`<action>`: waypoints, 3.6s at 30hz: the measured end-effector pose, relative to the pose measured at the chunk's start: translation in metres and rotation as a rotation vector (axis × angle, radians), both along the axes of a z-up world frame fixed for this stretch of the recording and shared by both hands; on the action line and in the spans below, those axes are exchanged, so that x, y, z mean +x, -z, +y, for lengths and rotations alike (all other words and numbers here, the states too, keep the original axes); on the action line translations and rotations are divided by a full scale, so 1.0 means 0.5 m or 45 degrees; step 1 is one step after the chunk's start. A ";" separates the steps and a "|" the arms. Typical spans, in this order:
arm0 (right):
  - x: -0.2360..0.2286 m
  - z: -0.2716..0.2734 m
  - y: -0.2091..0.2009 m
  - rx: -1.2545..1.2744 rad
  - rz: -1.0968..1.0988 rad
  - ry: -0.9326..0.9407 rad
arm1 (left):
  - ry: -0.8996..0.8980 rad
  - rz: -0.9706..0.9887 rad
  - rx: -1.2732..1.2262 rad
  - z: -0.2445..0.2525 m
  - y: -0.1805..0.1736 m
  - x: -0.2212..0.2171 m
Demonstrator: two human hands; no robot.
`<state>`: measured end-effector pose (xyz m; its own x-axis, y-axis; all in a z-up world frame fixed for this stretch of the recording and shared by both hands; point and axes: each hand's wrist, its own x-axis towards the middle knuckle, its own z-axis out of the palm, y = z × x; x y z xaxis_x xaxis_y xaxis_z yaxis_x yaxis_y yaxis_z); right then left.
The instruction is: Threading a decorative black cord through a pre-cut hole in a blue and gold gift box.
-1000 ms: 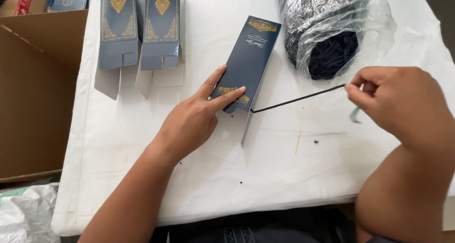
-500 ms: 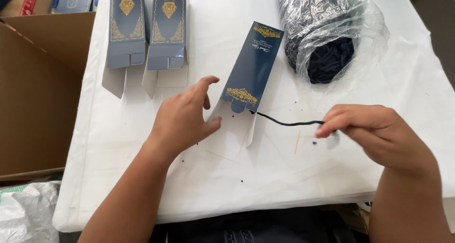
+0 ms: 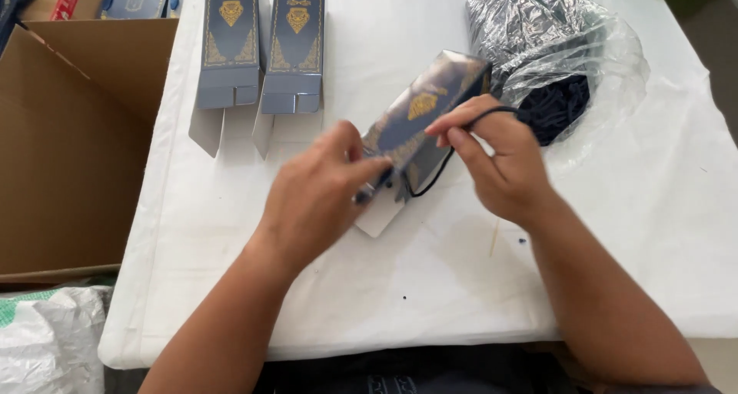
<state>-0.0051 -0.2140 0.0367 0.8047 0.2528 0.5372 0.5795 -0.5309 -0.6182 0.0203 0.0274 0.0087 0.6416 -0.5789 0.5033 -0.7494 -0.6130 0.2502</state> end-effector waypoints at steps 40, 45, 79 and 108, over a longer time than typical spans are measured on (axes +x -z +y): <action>-0.006 -0.017 0.108 0.209 -0.908 0.130 | 1.121 1.597 -2.224 -0.034 0.086 0.001; -0.001 -0.021 0.134 0.143 -0.912 0.072 | 1.242 1.637 -2.301 -0.017 0.082 -0.002; -0.009 0.020 0.094 0.100 -0.513 0.059 | 0.271 0.750 -0.984 -0.092 0.021 -0.083; -0.020 0.024 0.088 0.579 0.240 0.039 | -0.095 0.382 -0.508 -0.101 0.043 -0.092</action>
<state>-0.0149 -0.2022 -0.0073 0.9018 0.0012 0.4322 0.4239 -0.1983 -0.8837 -0.0256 -0.0233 -0.0128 0.8240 -0.3261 0.4634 -0.5666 -0.4748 0.6735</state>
